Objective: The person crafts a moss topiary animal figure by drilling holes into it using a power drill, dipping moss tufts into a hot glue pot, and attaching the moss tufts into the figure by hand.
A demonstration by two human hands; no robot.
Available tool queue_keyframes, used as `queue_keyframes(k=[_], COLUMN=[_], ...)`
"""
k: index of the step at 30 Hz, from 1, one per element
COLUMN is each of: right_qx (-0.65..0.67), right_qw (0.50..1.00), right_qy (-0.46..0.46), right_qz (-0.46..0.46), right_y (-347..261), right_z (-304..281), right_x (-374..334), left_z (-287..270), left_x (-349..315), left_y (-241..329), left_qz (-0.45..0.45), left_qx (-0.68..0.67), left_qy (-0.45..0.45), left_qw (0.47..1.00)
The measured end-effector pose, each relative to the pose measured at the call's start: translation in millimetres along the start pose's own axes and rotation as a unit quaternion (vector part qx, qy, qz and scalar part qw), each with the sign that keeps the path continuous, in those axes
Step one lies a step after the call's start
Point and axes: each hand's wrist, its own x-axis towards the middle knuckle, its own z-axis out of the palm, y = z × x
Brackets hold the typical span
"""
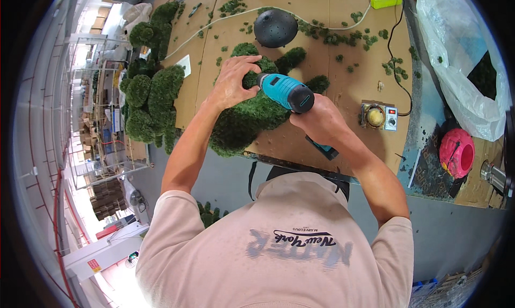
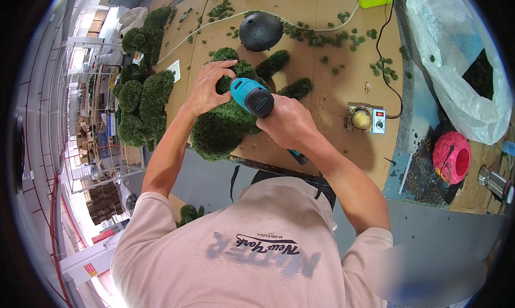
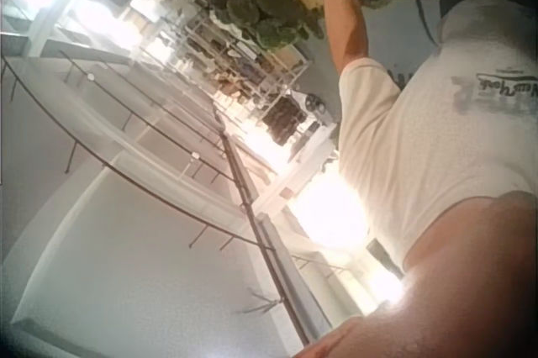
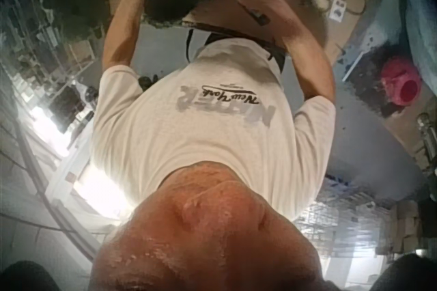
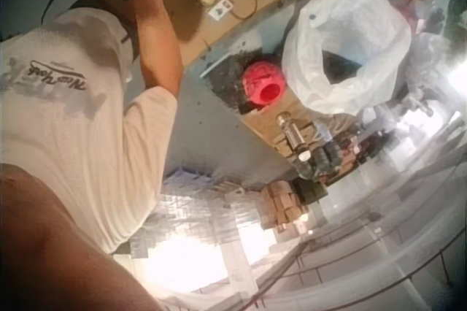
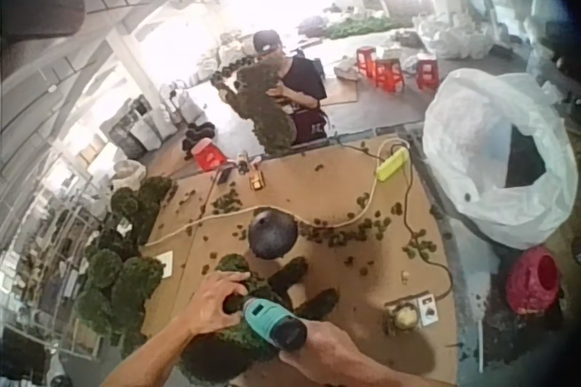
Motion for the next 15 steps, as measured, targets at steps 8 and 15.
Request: queue_keyframes(k=[8,15], right_qx=[0.007,0.106], right_qw=[1.000,0.993], right_qy=[0.024,0.017], right_qz=[-0.010,0.039], right_y=[1.2,-0.2], right_z=[9.2,24.3], right_x=[3.1,15.8], left_z=[-2.2,-2.6], left_x=[0.0,-0.9], left_y=[-0.6,0.7], left_qz=[0.000,0.014], left_qx=[0.013,0.028], left_qy=[-0.011,-0.022], left_qw=[1.000,0.999])
